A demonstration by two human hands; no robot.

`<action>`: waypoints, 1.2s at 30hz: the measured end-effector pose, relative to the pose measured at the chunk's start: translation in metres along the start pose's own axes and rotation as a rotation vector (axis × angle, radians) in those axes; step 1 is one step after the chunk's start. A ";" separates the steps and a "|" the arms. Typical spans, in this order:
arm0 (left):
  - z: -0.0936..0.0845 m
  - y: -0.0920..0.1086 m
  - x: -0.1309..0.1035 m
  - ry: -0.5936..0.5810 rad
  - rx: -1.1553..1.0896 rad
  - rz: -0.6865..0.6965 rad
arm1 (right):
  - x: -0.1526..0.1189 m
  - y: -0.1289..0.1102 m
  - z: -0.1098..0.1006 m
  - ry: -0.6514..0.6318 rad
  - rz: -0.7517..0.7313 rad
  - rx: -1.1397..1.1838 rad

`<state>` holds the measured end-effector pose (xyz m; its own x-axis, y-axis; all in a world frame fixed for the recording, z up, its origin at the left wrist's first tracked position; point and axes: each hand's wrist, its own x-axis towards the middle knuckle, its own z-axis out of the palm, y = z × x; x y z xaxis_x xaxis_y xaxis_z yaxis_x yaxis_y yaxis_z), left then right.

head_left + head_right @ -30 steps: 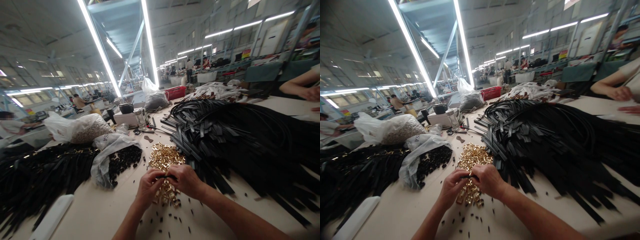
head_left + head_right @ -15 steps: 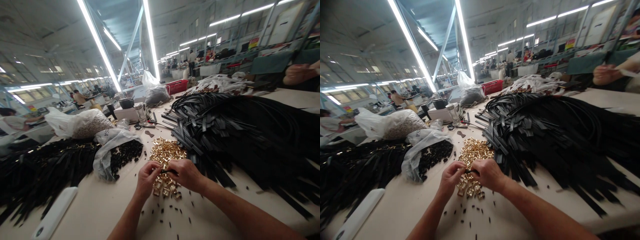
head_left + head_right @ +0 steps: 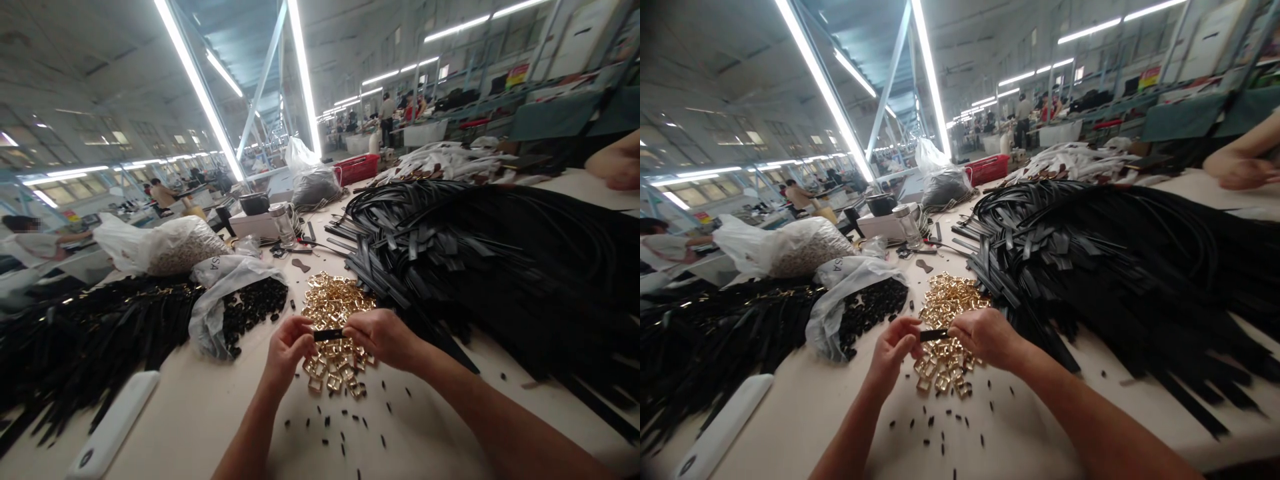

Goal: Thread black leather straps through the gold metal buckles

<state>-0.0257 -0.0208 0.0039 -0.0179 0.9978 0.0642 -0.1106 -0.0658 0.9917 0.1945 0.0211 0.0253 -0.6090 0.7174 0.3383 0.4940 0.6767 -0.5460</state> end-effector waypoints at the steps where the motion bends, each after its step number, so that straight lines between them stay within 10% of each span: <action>1: 0.001 -0.002 0.000 -0.014 -0.008 -0.023 | 0.000 -0.001 0.001 -0.048 0.029 0.038; 6: 0.004 -0.008 -0.001 -0.024 -0.063 -0.092 | -0.002 -0.002 0.004 -0.305 0.218 0.423; 22: 0.005 -0.006 -0.001 -0.020 -0.171 -0.243 | -0.001 0.002 0.007 -0.557 0.356 0.857; 31: 0.005 -0.010 0.001 -0.044 -0.122 -0.261 | -0.002 -0.005 0.005 -0.484 0.321 0.665; 36: 0.007 -0.013 0.001 -0.091 -0.132 -0.296 | -0.002 -0.001 0.008 -0.173 0.053 -0.089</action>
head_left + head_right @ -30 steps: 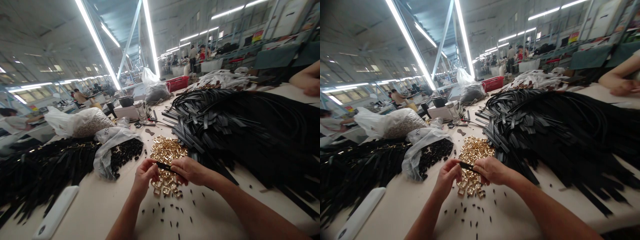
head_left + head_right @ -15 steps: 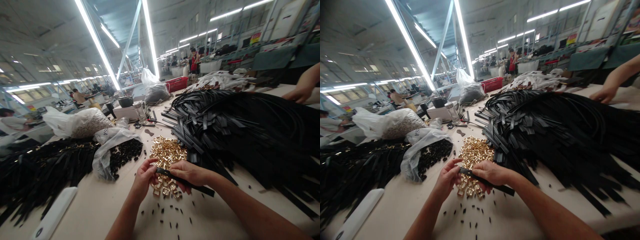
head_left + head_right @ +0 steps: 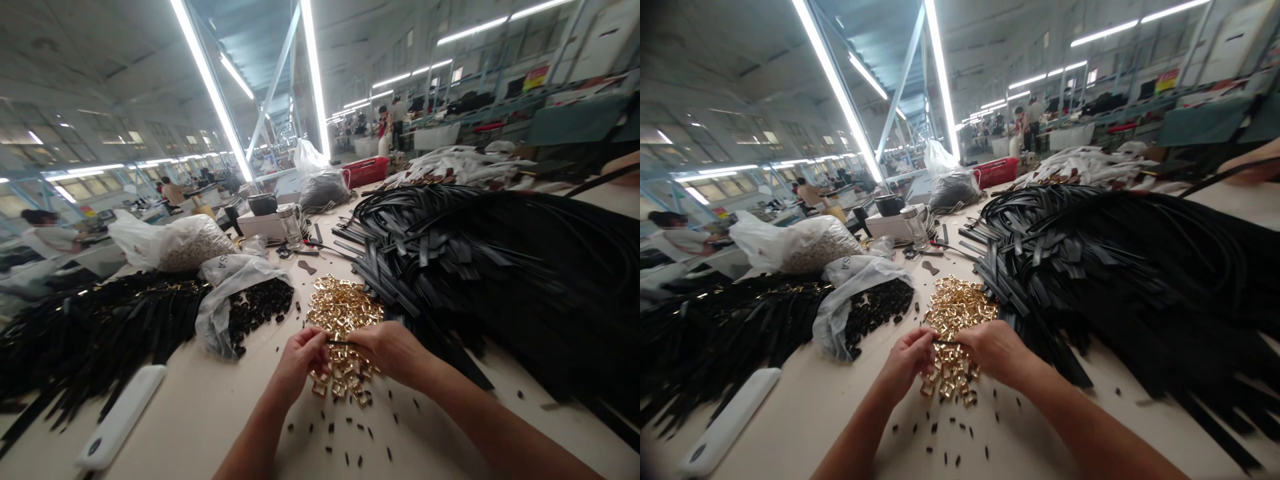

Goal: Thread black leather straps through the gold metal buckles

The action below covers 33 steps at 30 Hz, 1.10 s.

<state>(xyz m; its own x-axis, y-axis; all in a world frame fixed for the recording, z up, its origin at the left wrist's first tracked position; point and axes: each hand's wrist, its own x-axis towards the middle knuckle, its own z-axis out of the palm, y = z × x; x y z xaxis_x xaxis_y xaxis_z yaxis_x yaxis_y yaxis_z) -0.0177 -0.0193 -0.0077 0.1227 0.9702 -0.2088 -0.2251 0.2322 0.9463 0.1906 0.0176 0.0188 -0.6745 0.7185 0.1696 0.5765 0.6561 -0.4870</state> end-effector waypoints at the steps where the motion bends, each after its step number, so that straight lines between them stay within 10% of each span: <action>1: 0.001 0.000 0.000 0.012 -0.016 0.001 | 0.000 0.001 0.000 0.048 -0.022 -0.151; 33: 0.007 -0.005 -0.001 -0.016 -0.032 0.194 | 0.007 0.006 0.028 0.384 -0.207 -0.132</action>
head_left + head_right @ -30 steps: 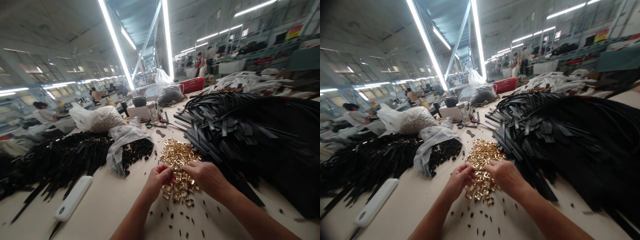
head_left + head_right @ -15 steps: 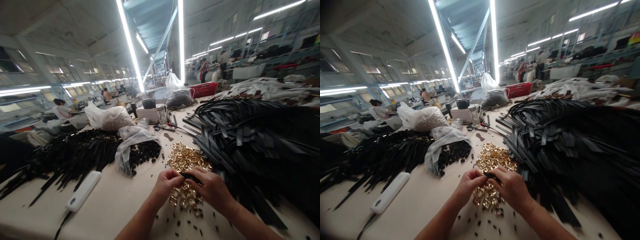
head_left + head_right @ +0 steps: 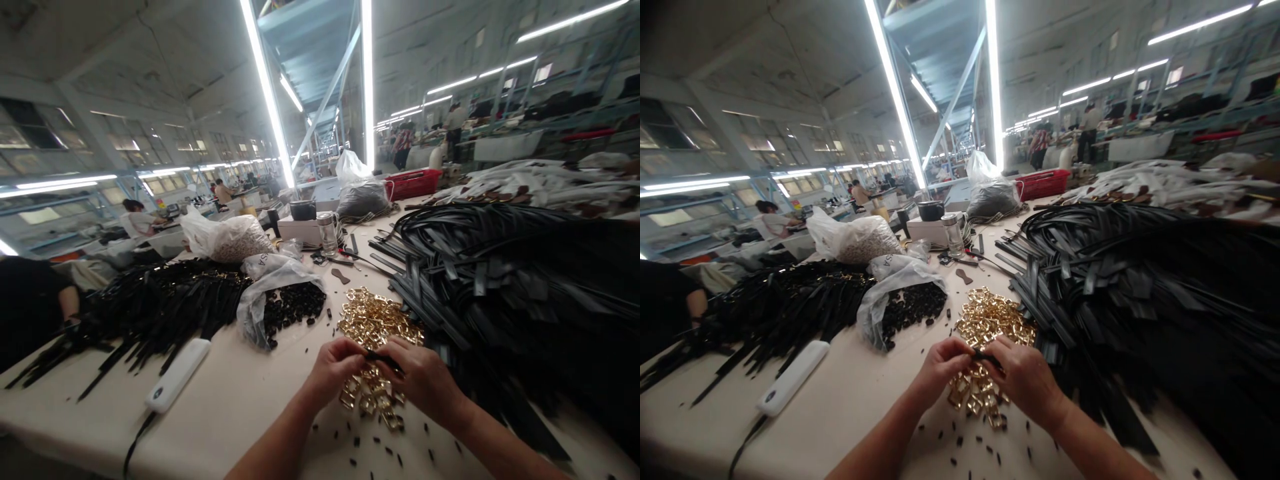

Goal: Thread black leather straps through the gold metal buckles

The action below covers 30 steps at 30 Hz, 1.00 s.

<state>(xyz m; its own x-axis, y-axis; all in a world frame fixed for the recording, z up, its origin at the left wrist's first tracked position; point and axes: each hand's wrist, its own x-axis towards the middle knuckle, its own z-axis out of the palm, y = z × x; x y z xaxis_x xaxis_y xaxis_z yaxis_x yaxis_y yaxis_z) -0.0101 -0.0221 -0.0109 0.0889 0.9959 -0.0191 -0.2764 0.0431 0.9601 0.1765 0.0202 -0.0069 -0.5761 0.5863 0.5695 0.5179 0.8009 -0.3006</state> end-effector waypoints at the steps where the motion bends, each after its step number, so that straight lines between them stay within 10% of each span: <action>1: 0.001 -0.001 -0.001 0.000 -0.013 -0.012 | -0.001 0.000 0.000 0.000 -0.015 -0.021; 7: -0.007 0.005 0.004 -0.021 0.222 -0.048 | -0.005 0.000 0.003 -0.017 -0.065 -0.080; 13: -0.065 0.041 0.036 0.251 1.323 0.177 | -0.004 0.006 0.000 -0.015 -0.021 -0.066; 16: -0.089 0.043 0.050 0.278 1.448 0.143 | -0.003 0.013 0.001 0.010 0.016 -0.063; 23: -0.086 0.037 0.056 0.239 1.300 0.148 | -0.001 0.011 -0.004 -0.003 0.077 -0.049; 30: -0.009 0.016 0.029 0.172 0.049 -0.106 | 0.003 0.008 -0.010 0.073 0.180 0.048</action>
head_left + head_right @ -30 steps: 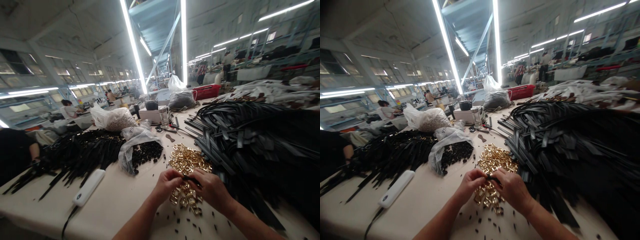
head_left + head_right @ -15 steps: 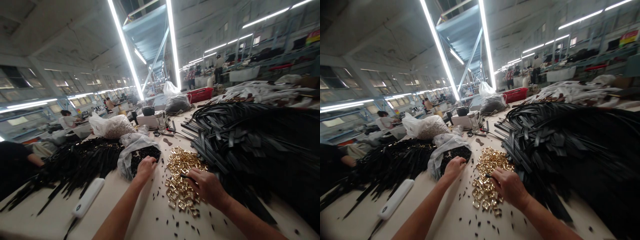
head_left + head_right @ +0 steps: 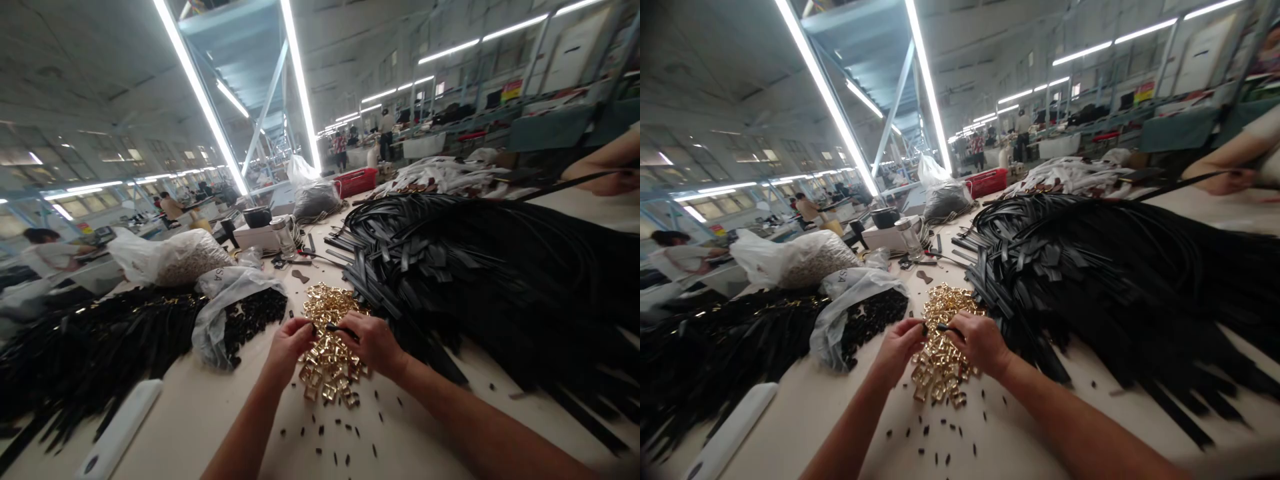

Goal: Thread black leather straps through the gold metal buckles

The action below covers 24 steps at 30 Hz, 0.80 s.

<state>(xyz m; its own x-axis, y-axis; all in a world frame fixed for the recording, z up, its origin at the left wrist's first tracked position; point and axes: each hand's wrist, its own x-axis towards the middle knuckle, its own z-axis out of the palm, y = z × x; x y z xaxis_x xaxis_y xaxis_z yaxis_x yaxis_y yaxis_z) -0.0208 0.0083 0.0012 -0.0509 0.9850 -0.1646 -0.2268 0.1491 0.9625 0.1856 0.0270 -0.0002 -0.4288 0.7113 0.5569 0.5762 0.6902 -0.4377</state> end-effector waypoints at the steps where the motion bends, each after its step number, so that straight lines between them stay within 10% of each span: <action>1: 0.009 -0.005 -0.004 -0.003 -0.083 -0.029 | 0.000 0.001 0.000 0.002 0.007 0.007; 10: 0.022 -0.022 -0.003 -0.029 -0.306 -0.138 | -0.003 0.000 0.008 -0.027 -0.056 -0.093; 24: 0.008 -0.014 -0.008 -0.219 0.005 -0.138 | -0.004 -0.005 0.004 -0.117 -0.207 -0.070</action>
<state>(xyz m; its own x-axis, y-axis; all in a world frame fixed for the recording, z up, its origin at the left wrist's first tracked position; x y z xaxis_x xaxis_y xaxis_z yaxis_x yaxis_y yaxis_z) -0.0096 -0.0011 -0.0097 0.1924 0.9505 -0.2441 -0.2122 0.2831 0.9353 0.1813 0.0207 -0.0033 -0.6183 0.5690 0.5421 0.5128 0.8148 -0.2704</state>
